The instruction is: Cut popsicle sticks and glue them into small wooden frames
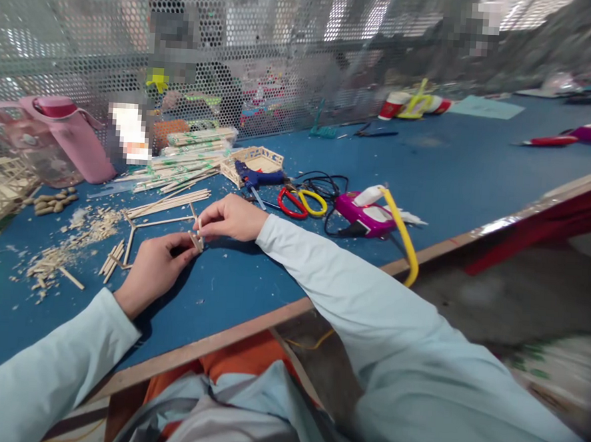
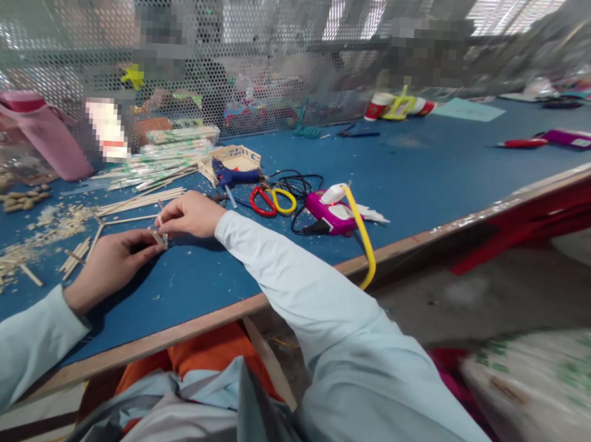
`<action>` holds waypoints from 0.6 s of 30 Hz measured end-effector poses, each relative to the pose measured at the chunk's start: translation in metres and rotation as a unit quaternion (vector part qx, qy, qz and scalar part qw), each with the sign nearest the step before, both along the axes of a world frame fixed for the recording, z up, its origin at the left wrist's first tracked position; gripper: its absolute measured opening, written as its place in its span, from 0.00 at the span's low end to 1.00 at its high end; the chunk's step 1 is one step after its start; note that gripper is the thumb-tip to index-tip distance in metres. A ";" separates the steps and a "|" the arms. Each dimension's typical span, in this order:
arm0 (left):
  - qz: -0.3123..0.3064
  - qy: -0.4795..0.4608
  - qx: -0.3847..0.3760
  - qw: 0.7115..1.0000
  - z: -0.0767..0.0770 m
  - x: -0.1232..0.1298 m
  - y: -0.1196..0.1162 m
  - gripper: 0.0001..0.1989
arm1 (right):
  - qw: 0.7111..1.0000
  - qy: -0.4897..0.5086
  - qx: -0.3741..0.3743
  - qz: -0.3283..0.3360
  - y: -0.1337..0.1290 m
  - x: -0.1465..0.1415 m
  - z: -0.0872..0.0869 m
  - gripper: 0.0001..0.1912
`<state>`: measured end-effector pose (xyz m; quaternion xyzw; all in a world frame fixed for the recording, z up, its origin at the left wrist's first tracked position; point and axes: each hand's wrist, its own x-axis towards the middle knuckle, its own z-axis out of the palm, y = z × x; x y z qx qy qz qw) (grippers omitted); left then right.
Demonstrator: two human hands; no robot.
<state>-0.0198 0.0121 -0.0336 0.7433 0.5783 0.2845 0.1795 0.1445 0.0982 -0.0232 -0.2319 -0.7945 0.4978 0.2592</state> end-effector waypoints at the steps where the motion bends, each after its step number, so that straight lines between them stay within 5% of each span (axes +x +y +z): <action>1: 0.002 0.000 -0.002 1.000 0.000 0.000 0.000 0.12 | 1.000 -0.001 -0.003 0.003 -0.001 0.000 0.000 0.05; 7: -0.005 0.002 0.004 1.000 -0.004 -0.002 0.000 0.13 | 1.000 -0.010 -0.023 0.019 -0.003 -0.002 0.000 0.06; 18: -0.019 0.048 0.070 0.996 -0.005 -0.001 0.000 0.11 | 0.994 -0.036 0.100 0.003 -0.002 0.002 0.004 0.07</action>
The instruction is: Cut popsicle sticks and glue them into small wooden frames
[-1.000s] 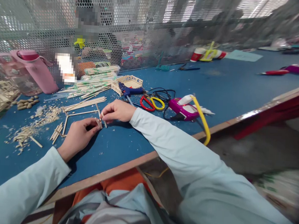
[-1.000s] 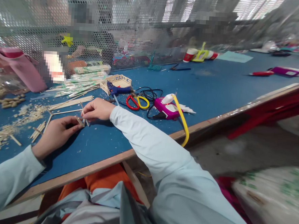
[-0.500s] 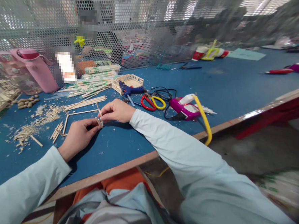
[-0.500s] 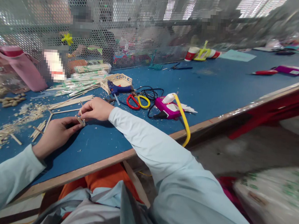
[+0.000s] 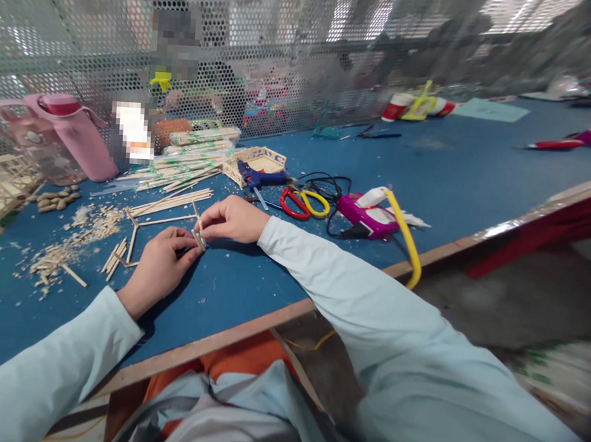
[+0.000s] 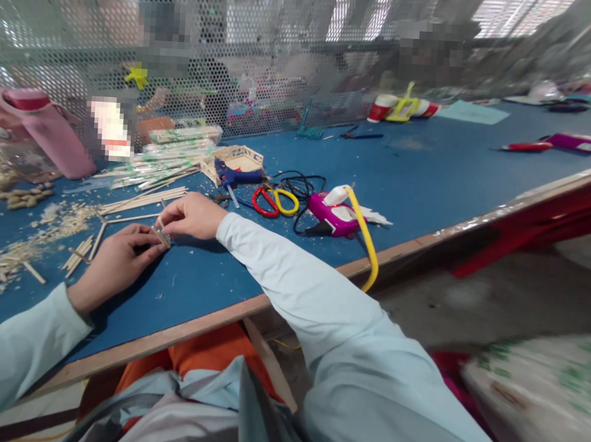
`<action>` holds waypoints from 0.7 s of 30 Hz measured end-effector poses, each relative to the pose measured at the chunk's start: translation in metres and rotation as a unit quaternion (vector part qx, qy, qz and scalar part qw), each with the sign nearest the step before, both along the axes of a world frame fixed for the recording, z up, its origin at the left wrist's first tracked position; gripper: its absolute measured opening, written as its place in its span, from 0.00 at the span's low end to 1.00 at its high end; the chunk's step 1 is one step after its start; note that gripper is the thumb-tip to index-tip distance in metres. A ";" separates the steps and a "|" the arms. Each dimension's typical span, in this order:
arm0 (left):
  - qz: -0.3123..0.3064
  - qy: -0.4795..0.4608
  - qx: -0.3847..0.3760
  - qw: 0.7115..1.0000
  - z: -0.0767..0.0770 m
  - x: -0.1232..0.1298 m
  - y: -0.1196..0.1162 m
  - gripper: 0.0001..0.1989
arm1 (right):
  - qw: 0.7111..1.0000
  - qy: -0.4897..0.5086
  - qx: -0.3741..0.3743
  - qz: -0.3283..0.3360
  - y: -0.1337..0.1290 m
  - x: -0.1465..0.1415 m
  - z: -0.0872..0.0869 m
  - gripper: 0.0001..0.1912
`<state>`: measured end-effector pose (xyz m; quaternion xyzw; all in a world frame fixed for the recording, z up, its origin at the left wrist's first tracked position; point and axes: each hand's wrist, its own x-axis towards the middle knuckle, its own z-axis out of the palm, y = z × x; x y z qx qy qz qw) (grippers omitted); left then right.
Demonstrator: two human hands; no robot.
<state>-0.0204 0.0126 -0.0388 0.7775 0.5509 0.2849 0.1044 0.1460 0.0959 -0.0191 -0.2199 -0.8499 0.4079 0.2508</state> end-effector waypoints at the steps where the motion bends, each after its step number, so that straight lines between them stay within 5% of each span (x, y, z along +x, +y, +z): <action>1: -0.002 0.002 0.000 1.000 0.000 0.000 0.000 0.11 | 1.000 0.002 0.000 0.004 0.000 0.000 -0.001 0.08; 11: -0.002 0.021 0.013 1.000 -0.001 0.000 0.000 0.10 | 0.997 -0.019 -0.068 0.034 0.002 -0.004 -0.010 0.06; 21: 0.007 0.018 0.009 1.000 0.000 0.002 -0.001 0.11 | 0.999 -0.024 -0.030 0.018 0.001 -0.004 -0.009 0.05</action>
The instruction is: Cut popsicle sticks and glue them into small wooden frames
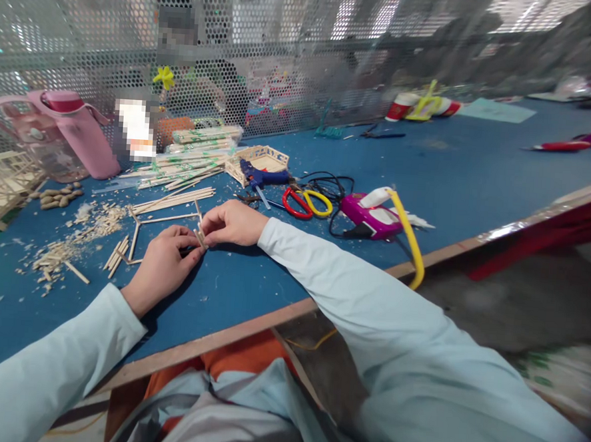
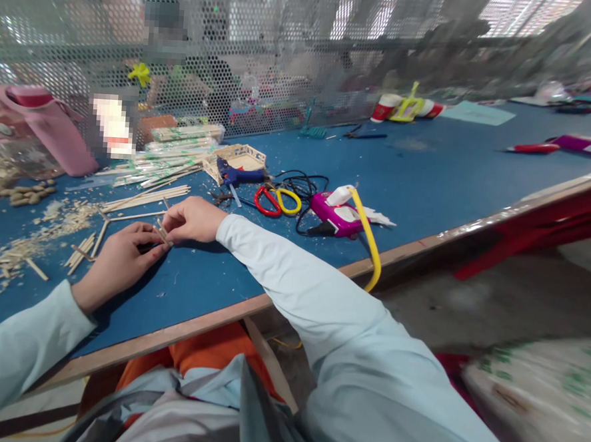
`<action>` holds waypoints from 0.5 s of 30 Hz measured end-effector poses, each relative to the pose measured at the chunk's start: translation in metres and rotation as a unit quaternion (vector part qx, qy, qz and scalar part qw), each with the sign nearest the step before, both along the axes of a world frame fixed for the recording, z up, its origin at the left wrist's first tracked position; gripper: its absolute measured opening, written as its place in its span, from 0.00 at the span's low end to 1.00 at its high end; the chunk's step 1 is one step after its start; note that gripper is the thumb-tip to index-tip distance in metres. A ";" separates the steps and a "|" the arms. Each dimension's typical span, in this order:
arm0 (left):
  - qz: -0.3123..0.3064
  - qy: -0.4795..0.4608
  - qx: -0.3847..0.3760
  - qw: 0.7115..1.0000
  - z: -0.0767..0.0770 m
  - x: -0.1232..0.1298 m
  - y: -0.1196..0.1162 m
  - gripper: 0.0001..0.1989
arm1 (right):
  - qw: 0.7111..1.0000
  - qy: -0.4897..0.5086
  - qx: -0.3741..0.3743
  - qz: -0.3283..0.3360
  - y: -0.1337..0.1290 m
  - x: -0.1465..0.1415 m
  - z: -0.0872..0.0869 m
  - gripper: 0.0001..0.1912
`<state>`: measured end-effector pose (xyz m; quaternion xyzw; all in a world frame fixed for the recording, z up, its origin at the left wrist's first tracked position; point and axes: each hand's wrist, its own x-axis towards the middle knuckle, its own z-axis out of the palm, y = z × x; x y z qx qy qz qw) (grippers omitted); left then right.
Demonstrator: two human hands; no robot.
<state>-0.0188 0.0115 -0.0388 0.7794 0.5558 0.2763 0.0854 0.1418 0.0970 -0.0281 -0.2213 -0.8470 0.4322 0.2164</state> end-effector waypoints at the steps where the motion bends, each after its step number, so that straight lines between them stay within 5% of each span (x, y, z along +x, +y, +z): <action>1: -0.001 0.001 -0.001 1.000 0.000 0.000 0.000 0.11 | 1.000 -0.002 0.003 0.001 0.000 0.000 0.000 0.05; 15: -0.005 -0.001 -0.001 1.000 0.001 0.000 0.001 0.10 | 1.000 -0.019 0.013 0.010 0.002 0.000 -0.002 0.05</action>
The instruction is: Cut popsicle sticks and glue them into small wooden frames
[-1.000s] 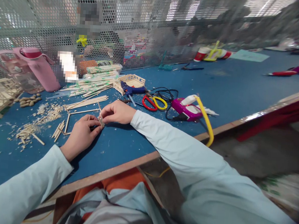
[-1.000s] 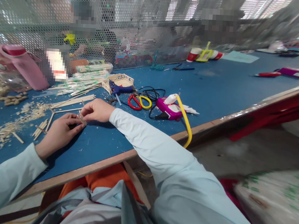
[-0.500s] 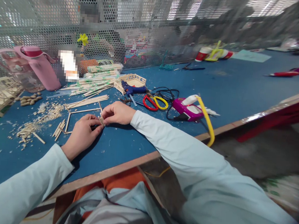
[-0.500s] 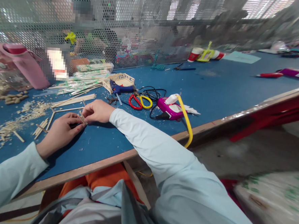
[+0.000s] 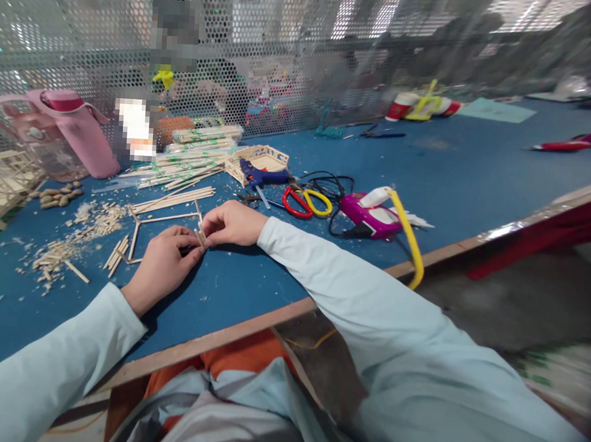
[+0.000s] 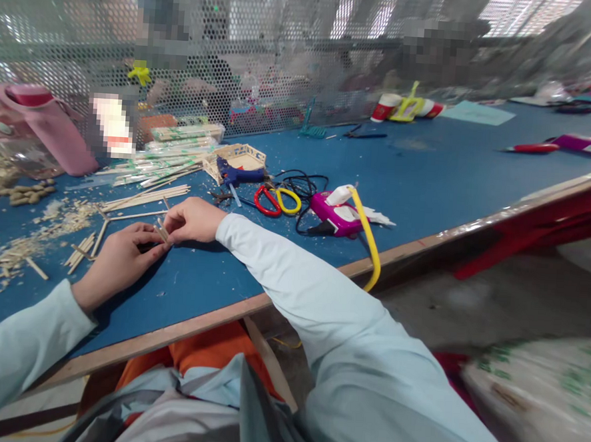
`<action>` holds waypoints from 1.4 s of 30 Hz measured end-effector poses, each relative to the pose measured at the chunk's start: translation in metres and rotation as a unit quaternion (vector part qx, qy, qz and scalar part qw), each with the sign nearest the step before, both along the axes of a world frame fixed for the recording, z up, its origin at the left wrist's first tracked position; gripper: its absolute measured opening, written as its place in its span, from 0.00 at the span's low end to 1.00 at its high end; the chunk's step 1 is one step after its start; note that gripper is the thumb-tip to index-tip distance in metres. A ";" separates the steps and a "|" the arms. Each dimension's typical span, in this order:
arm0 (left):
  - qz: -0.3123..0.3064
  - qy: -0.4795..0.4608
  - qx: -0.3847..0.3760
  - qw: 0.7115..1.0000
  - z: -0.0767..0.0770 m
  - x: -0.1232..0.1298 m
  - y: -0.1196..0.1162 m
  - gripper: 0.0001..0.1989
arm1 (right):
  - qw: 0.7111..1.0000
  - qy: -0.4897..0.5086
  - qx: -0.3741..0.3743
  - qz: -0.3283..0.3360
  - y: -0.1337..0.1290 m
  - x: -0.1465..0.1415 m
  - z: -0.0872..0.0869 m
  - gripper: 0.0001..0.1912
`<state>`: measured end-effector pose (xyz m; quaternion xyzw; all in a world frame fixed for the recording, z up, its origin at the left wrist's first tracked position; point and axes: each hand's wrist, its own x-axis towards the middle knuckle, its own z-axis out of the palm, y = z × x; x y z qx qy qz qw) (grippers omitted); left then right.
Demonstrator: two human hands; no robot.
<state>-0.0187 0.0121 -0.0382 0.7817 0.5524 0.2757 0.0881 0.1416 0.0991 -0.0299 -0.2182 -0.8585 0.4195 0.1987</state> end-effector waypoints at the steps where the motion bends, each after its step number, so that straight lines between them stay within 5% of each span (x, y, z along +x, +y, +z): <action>1: 0.001 0.000 -0.001 1.000 0.000 0.000 0.000 0.10 | 1.000 -0.001 0.001 -0.001 0.000 0.000 0.000 0.06; 11: -0.014 0.001 -0.013 1.000 0.001 0.001 -0.001 0.10 | 1.000 -0.006 -0.018 -0.010 -0.003 0.000 0.002 0.05; 15: 0.036 -0.064 -0.016 0.997 -0.004 0.000 -0.002 0.18 | 0.999 -0.007 -0.050 -0.020 -0.002 0.005 0.004 0.08; 18: 0.092 -0.120 0.057 0.987 -0.001 -0.002 -0.006 0.28 | 0.998 0.003 -0.030 -0.060 0.000 0.011 0.010 0.08; 23: 0.060 -0.161 0.164 0.971 0.015 0.001 -0.018 0.13 | 0.991 0.033 -0.012 -0.130 -0.022 0.013 0.027 0.07; 28: -0.046 -0.280 0.108 0.953 0.018 0.007 -0.023 0.10 | 0.984 0.078 0.000 -0.160 -0.063 0.002 0.036 0.06; 35: -0.016 -0.399 0.009 0.917 0.020 0.006 -0.019 0.10 | 0.976 0.073 0.059 -0.195 -0.079 -0.013 0.028 0.06; 40: 0.019 -0.452 -0.004 0.892 0.028 -0.001 -0.019 0.14 | 0.969 -0.010 0.088 -0.231 -0.060 0.028 0.030 0.15; 42: 0.022 -0.479 -0.021 0.877 0.029 -0.004 -0.017 0.17 | 0.911 -0.137 0.180 -0.343 -0.045 0.060 0.034 0.12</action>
